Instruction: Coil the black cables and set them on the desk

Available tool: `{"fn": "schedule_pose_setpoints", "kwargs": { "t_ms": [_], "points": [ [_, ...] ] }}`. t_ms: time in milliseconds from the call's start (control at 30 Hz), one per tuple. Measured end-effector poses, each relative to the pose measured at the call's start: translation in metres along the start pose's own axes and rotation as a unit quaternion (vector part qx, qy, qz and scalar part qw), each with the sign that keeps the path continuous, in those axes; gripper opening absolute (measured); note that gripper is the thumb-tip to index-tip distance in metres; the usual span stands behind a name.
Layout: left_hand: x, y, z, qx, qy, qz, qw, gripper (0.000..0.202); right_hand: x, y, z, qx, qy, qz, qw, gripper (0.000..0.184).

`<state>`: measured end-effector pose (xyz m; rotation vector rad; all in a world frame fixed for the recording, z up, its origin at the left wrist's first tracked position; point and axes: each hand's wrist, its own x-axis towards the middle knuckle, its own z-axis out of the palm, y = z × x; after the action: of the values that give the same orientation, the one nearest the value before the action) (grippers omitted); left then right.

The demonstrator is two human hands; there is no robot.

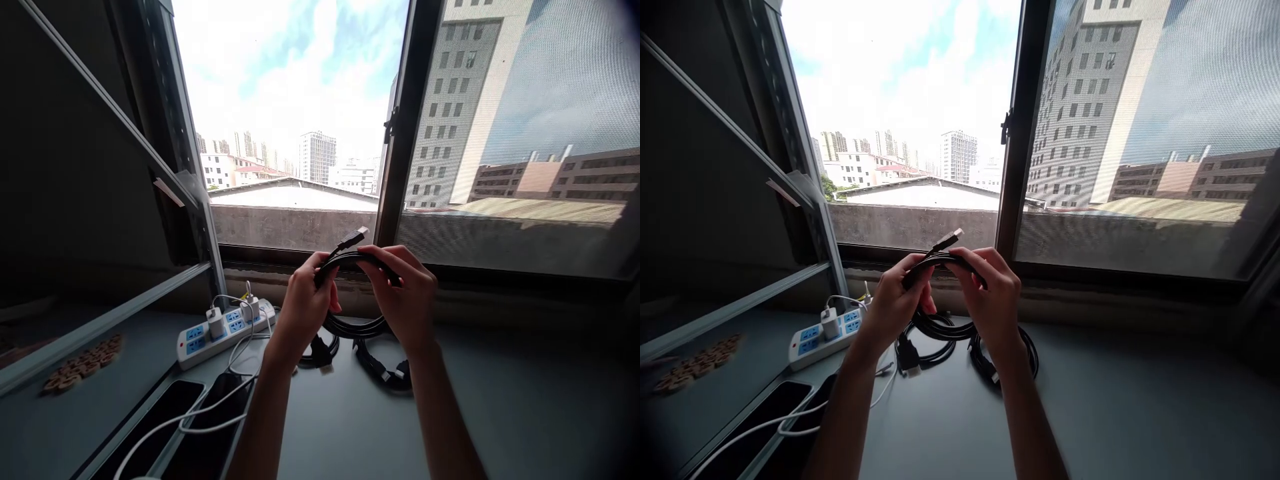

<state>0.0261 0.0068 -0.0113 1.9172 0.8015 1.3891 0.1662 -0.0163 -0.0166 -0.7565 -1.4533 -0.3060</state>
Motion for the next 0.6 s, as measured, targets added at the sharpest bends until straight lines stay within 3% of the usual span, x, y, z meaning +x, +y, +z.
{"fn": "schedule_pose_setpoints", "kwargs": {
  "t_ms": [200, 333, 500, 600],
  "points": [
    [-0.001, 0.004, 0.005, -0.051, 0.021, -0.009, 0.998, 0.037, 0.001, 0.011, 0.002, -0.019, 0.024, 0.014, 0.999, 0.007],
    [-0.002, 0.006, 0.011, -0.085, 0.042, -0.007, 0.995, 0.029, 0.002, 0.018, 0.0, -0.045, 0.046, 0.022, 0.998, 0.012],
    [-0.001, 0.008, 0.012, -0.104, 0.047, 0.006, 0.993, 0.022, 0.002, 0.018, -0.003, -0.041, 0.017, 0.031, 0.999, 0.026],
    [-0.002, 0.009, 0.008, -0.095, 0.052, 0.007, 0.994, 0.021, 0.001, 0.015, -0.002, -0.021, -0.004, 0.046, 0.999, 0.023]
  ]
}}
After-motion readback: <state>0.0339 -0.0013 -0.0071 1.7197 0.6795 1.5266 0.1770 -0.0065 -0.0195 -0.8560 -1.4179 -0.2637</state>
